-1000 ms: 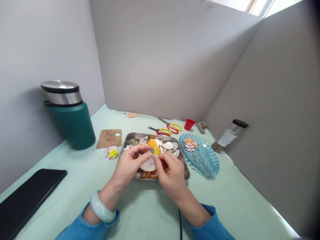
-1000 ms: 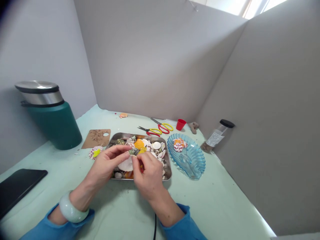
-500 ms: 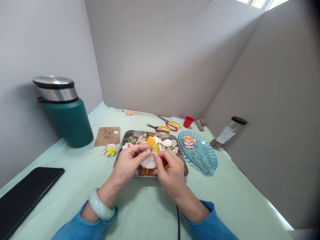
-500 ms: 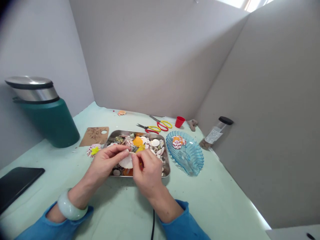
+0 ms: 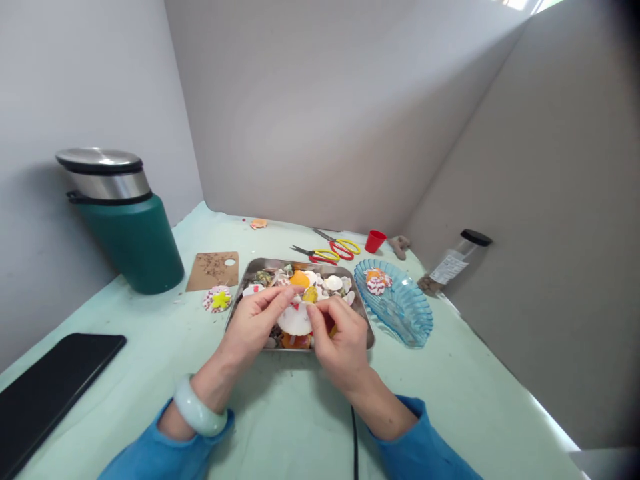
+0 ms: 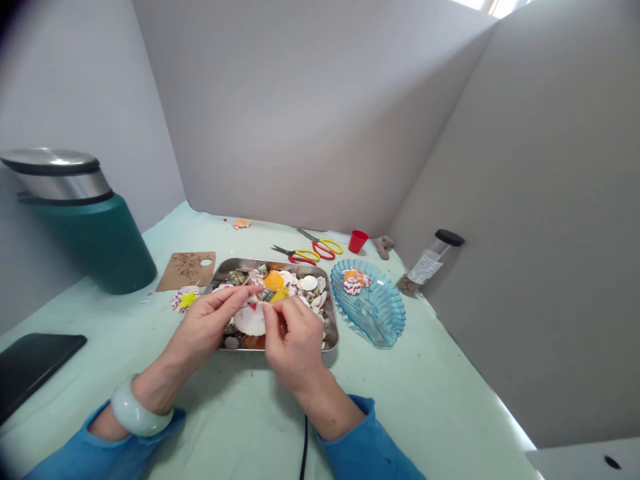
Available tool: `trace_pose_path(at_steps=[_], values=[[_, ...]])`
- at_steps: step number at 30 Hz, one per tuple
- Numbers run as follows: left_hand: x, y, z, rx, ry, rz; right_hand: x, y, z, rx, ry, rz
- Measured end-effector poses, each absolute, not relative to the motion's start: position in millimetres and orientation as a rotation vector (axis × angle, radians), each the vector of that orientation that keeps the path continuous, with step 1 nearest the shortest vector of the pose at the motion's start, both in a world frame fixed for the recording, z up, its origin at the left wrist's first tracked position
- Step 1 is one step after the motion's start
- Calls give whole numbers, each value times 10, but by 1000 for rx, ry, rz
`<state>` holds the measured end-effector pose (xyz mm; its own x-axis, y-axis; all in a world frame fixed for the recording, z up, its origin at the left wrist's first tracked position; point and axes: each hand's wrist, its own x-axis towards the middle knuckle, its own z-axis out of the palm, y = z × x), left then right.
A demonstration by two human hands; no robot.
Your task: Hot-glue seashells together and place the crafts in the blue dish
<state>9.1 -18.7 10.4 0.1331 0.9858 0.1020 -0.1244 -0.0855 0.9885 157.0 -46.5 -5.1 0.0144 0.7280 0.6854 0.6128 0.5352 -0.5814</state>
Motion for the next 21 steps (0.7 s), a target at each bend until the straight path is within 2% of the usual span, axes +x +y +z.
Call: trace_pose_path(at_steps=[21], values=[[94, -141, 26, 1100, 914, 1246, 1541, -469, -61, -1157, -1788, 48]])
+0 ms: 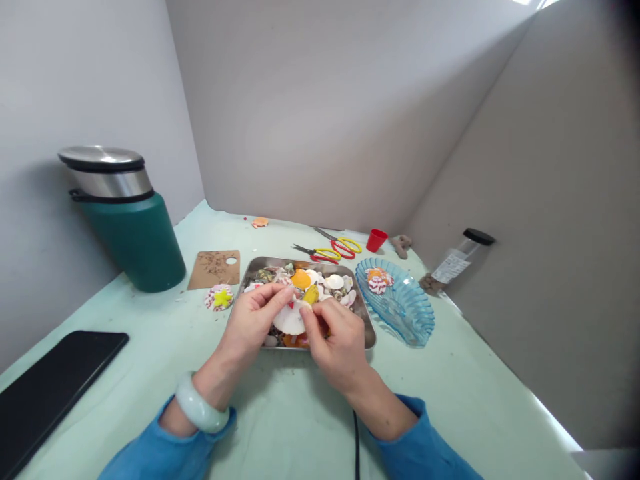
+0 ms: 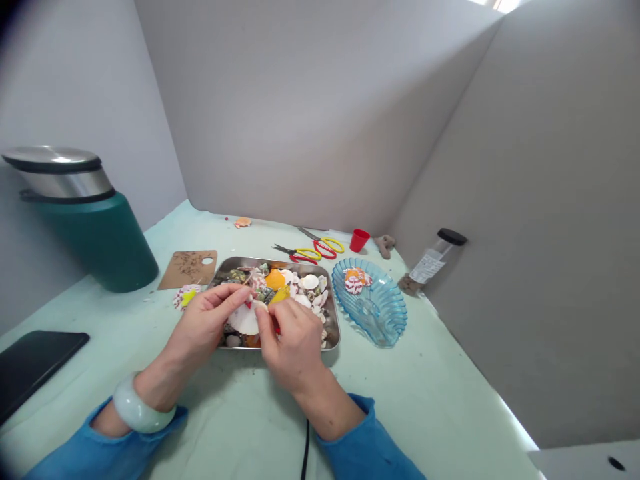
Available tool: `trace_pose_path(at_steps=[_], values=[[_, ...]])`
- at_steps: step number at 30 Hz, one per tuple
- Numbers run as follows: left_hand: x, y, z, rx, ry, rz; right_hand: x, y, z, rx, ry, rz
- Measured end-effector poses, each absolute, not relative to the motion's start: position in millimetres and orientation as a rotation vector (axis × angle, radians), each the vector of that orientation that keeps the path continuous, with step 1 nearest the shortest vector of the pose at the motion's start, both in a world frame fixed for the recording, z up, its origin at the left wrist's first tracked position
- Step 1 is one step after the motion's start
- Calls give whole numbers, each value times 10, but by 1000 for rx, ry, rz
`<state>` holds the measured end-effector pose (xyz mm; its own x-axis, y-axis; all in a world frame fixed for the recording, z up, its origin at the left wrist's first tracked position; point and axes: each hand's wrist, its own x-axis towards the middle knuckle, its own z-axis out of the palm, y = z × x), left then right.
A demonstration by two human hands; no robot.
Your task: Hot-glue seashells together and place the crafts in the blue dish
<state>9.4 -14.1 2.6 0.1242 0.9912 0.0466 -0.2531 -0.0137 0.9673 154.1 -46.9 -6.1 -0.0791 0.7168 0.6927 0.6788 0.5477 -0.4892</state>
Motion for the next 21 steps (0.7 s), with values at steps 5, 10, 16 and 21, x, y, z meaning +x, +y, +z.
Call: trace_pose_path(at_steps=[5, 10, 16, 21], values=[[92, -164, 63, 1102, 898, 1221, 1554, -472, -50, -1134, -1731, 121], [96, -179, 70, 1120, 879, 1174, 1564, -470, -52, -1165, -1661, 153], [92, -147, 21, 1069, 905, 1269, 1566, -462, -86, -1176, -1637, 142], [89, -135, 15, 1081, 935, 1289, 1579, -442, -92, -1201, -1660, 128]])
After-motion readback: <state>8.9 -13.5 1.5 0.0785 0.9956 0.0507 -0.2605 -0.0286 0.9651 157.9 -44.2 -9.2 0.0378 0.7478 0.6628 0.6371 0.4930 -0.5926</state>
